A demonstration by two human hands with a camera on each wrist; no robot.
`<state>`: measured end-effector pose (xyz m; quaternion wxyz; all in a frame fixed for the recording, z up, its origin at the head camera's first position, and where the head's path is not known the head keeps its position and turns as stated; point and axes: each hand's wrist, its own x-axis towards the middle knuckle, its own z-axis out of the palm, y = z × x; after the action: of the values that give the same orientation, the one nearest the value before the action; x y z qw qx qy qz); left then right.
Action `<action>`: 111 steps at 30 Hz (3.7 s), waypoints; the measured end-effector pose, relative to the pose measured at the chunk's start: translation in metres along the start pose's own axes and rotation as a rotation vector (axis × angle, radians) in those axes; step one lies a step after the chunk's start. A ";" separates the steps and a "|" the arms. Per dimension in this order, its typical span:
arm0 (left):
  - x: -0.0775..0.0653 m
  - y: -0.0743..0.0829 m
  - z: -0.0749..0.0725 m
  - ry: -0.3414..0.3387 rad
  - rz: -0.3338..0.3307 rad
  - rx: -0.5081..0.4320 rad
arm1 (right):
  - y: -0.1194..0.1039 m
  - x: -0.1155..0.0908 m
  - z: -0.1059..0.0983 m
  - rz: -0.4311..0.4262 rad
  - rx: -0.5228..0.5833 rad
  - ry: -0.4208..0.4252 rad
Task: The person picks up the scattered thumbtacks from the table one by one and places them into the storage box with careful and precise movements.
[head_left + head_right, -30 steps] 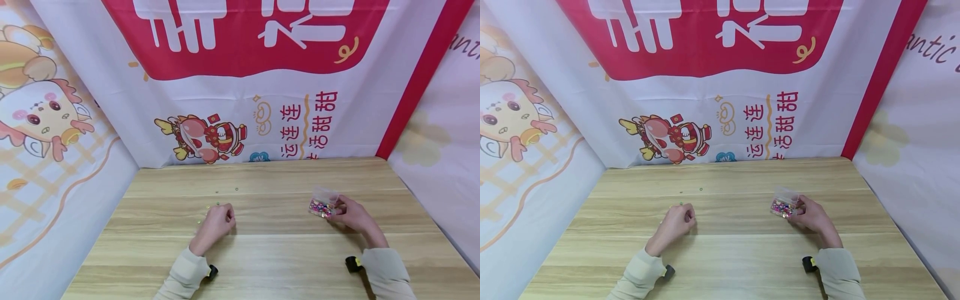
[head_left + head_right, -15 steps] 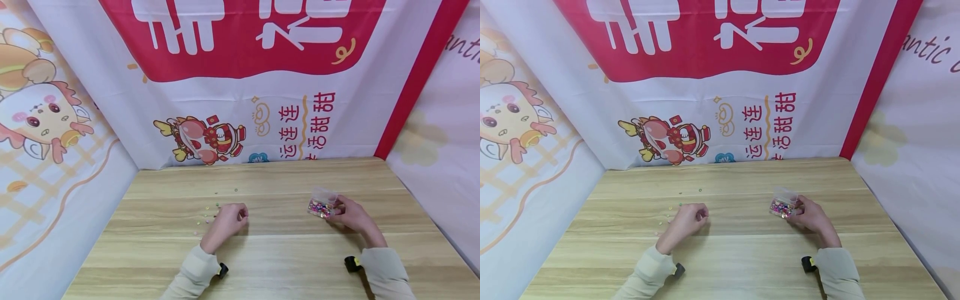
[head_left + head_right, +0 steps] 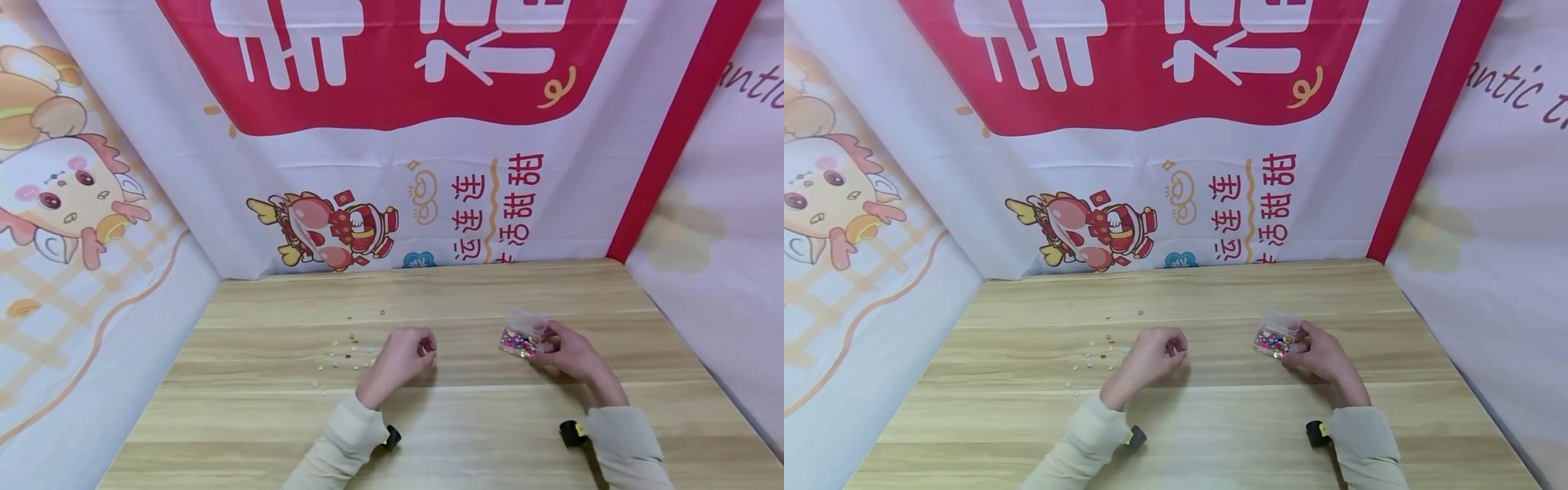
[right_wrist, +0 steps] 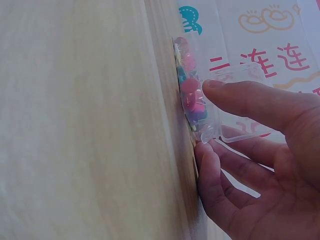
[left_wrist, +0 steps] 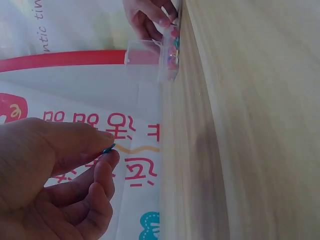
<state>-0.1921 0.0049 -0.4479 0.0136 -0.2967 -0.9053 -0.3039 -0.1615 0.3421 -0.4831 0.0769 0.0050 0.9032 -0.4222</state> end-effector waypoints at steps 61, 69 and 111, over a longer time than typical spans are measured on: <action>0.084 0.053 0.058 -0.047 0.144 0.009 | -0.003 0.000 0.001 0.050 -0.013 0.004; 0.096 0.058 0.063 -0.064 0.135 0.022 | -0.004 0.002 0.000 0.036 -0.014 0.010; 0.056 0.026 0.006 -0.119 0.024 -0.119 | -0.004 0.002 0.004 0.032 -0.013 0.011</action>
<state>-0.2230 0.0541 -0.4274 -0.0544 -0.3254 -0.8811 -0.3387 -0.1629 0.3360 -0.4825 0.0789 0.0210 0.9062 -0.4150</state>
